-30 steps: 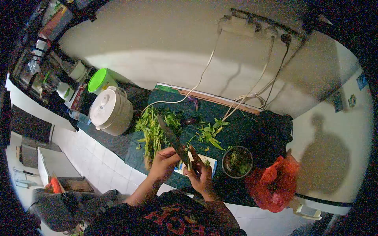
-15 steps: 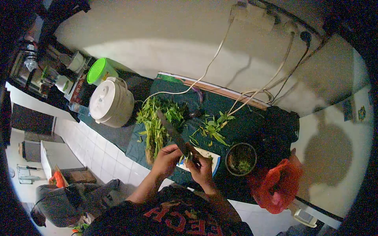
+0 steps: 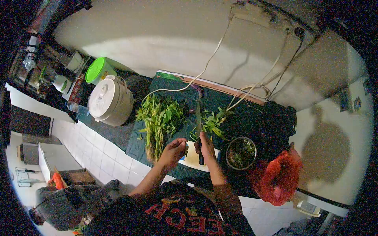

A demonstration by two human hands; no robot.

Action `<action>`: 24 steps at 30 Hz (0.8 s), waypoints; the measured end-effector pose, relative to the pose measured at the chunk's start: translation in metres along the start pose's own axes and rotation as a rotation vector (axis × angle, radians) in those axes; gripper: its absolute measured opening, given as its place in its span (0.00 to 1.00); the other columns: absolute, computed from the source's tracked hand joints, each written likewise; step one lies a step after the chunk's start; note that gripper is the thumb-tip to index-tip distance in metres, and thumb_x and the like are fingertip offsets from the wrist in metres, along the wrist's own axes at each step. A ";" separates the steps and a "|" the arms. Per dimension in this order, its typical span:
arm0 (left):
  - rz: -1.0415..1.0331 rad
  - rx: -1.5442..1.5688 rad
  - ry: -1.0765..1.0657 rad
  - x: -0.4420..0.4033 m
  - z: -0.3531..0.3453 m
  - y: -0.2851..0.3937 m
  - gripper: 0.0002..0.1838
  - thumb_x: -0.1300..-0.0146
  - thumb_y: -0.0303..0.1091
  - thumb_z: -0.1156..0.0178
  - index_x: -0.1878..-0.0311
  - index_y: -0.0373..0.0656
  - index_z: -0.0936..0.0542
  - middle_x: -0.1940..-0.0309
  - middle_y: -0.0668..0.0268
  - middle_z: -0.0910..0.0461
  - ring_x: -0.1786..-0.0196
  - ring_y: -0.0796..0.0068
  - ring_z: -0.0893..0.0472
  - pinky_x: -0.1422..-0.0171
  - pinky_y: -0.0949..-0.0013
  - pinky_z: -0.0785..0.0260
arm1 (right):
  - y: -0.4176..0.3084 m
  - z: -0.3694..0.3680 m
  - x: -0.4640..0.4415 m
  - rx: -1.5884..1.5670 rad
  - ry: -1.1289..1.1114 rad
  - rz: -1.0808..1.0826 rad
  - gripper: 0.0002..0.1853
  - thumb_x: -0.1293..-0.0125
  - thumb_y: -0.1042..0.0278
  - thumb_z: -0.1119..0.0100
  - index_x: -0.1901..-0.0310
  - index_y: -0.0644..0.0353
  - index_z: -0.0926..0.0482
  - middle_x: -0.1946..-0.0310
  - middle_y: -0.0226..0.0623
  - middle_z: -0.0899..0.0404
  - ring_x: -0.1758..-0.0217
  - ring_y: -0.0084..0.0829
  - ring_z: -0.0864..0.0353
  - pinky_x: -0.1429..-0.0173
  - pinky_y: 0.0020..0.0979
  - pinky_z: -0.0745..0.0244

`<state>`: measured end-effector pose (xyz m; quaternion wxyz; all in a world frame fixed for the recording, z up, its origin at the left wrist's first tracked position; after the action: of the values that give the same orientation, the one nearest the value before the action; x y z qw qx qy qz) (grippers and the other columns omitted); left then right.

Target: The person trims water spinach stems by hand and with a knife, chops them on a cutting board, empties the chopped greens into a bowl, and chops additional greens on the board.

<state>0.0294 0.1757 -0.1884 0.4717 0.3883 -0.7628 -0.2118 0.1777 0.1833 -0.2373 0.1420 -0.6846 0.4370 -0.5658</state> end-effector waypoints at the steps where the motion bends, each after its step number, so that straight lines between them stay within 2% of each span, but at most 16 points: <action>1: 0.022 0.000 0.024 0.000 0.002 0.001 0.09 0.29 0.35 0.43 0.50 0.42 0.23 0.63 0.71 0.22 0.61 0.80 0.22 0.56 0.75 0.30 | 0.013 0.004 -0.010 0.046 0.002 -0.041 0.23 0.26 0.43 0.52 0.68 0.57 0.28 0.83 0.30 0.27 0.85 0.23 0.33 0.80 0.27 0.40; 2: 0.044 0.001 0.047 0.001 0.004 0.000 0.07 0.28 0.33 0.45 0.52 0.42 0.24 0.61 0.69 0.22 0.57 0.78 0.21 0.52 0.73 0.28 | 0.025 0.008 -0.019 0.091 0.002 -0.062 0.22 0.27 0.43 0.51 0.66 0.56 0.28 0.83 0.31 0.27 0.86 0.23 0.34 0.81 0.27 0.40; 5: -0.033 0.078 0.054 -0.010 0.025 -0.015 0.07 0.28 0.32 0.44 0.52 0.41 0.24 0.60 0.69 0.22 0.56 0.75 0.19 0.49 0.69 0.25 | 0.051 0.015 -0.023 0.120 -0.011 -0.071 0.22 0.27 0.44 0.50 0.65 0.57 0.27 0.83 0.31 0.26 0.87 0.24 0.34 0.81 0.28 0.40; 6: -0.025 0.063 0.079 -0.010 0.029 -0.014 0.07 0.28 0.30 0.45 0.52 0.39 0.25 0.59 0.67 0.22 0.56 0.73 0.18 0.48 0.67 0.23 | 0.053 0.016 -0.015 0.162 0.014 -0.038 0.21 0.27 0.46 0.49 0.60 0.60 0.25 0.83 0.31 0.26 0.87 0.22 0.33 0.82 0.26 0.41; 7: -0.027 0.067 0.077 -0.008 0.031 -0.012 0.07 0.28 0.30 0.45 0.52 0.39 0.25 0.59 0.67 0.22 0.56 0.73 0.18 0.48 0.67 0.23 | 0.047 0.009 0.001 0.166 0.015 -0.036 0.21 0.27 0.46 0.49 0.60 0.60 0.25 0.83 0.31 0.26 0.87 0.22 0.33 0.82 0.26 0.41; 9: -0.084 -0.002 0.084 -0.001 0.034 -0.006 0.07 0.29 0.29 0.45 0.52 0.37 0.25 0.59 0.65 0.21 0.56 0.71 0.17 0.49 0.67 0.22 | 0.032 0.001 0.033 0.272 0.043 0.121 0.19 0.27 0.50 0.47 0.54 0.61 0.25 0.81 0.32 0.25 0.87 0.20 0.34 0.82 0.25 0.41; 10: -0.100 -0.033 0.063 0.004 0.033 -0.002 0.07 0.29 0.29 0.45 0.53 0.36 0.25 0.59 0.64 0.21 0.56 0.69 0.16 0.49 0.67 0.22 | 0.037 0.004 0.041 0.296 0.061 0.174 0.16 0.29 0.57 0.42 0.49 0.61 0.25 0.79 0.31 0.23 0.86 0.17 0.34 0.81 0.22 0.41; 11: -0.094 -0.027 0.059 0.009 0.031 -0.001 0.07 0.29 0.29 0.45 0.53 0.36 0.25 0.59 0.64 0.21 0.56 0.69 0.16 0.49 0.67 0.22 | 0.040 0.003 0.049 0.301 0.068 0.172 0.16 0.29 0.57 0.42 0.49 0.61 0.25 0.79 0.31 0.23 0.86 0.17 0.34 0.81 0.22 0.41; 13: -0.136 -0.014 0.032 0.019 0.028 0.007 0.08 0.29 0.29 0.45 0.53 0.35 0.25 0.60 0.64 0.21 0.55 0.69 0.16 0.49 0.66 0.21 | 0.011 -0.018 0.088 0.416 0.085 0.548 0.17 0.33 0.63 0.37 0.48 0.62 0.25 0.76 0.29 0.21 0.83 0.15 0.33 0.79 0.20 0.39; 14: -0.170 -0.034 0.041 0.024 0.024 0.011 0.10 0.30 0.35 0.42 0.53 0.39 0.24 0.64 0.65 0.17 0.67 0.78 0.21 0.63 0.76 0.29 | 0.006 -0.023 0.101 0.428 0.099 0.560 0.18 0.35 0.68 0.35 0.47 0.62 0.26 0.72 0.28 0.19 0.79 0.12 0.31 0.76 0.19 0.38; 15: -0.173 -0.029 0.036 0.030 0.022 0.014 0.10 0.30 0.35 0.42 0.53 0.39 0.24 0.64 0.65 0.17 0.67 0.78 0.21 0.63 0.76 0.29 | 0.000 -0.029 0.112 0.433 0.101 0.566 0.18 0.35 0.68 0.35 0.47 0.62 0.26 0.72 0.28 0.19 0.79 0.12 0.31 0.76 0.19 0.38; 17: -0.211 -0.058 0.004 0.040 0.017 0.025 0.10 0.30 0.35 0.42 0.52 0.38 0.24 0.61 0.63 0.17 0.63 0.76 0.19 0.59 0.73 0.26 | -0.009 -0.038 0.128 0.471 0.142 0.598 0.26 0.40 0.65 0.30 0.42 0.64 0.26 0.66 0.34 0.16 0.62 0.25 0.17 0.55 0.29 0.24; 20: -0.261 -0.045 -0.044 0.050 0.010 0.036 0.13 0.29 0.35 0.43 0.48 0.38 0.24 0.57 0.61 0.18 0.57 0.73 0.17 0.53 0.69 0.23 | -0.003 -0.037 0.130 0.448 0.162 0.618 0.26 0.40 0.66 0.31 0.42 0.64 0.26 0.64 0.34 0.15 0.60 0.24 0.17 0.54 0.29 0.24; 21: -0.280 -0.049 -0.051 0.053 0.007 0.045 0.13 0.29 0.35 0.43 0.48 0.38 0.24 0.57 0.61 0.18 0.57 0.73 0.17 0.53 0.69 0.23 | -0.007 -0.044 0.131 0.445 0.156 0.638 0.26 0.40 0.66 0.31 0.42 0.64 0.26 0.64 0.34 0.15 0.60 0.24 0.17 0.54 0.29 0.24; 23: -0.360 -0.058 -0.192 0.069 -0.005 0.059 0.17 0.29 0.34 0.43 0.42 0.38 0.27 0.52 0.60 0.19 0.52 0.69 0.18 0.46 0.64 0.24 | -0.008 -0.047 0.141 0.348 0.218 0.614 0.25 0.38 0.70 0.32 0.40 0.63 0.27 0.68 0.25 0.18 0.76 0.11 0.29 0.74 0.17 0.37; 24: -0.370 -0.108 -0.221 0.071 -0.004 0.061 0.20 0.29 0.33 0.43 0.37 0.39 0.29 0.52 0.60 0.18 0.50 0.68 0.19 0.44 0.64 0.25 | -0.014 -0.053 0.148 0.310 0.211 0.624 0.25 0.38 0.70 0.32 0.40 0.63 0.27 0.69 0.25 0.19 0.78 0.10 0.32 0.75 0.17 0.39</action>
<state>-0.0091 0.1569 -0.1053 0.3583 0.4701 -0.7133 -0.3765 0.1327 0.0953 -0.1140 0.3639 -0.4263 0.5464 -0.6223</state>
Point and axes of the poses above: each hand's wrist, its own x-axis away from the middle knuckle, its own z-axis out of the back of the hand, y = z × x, the point moved 7 cm from there along -x, towards the middle knuckle
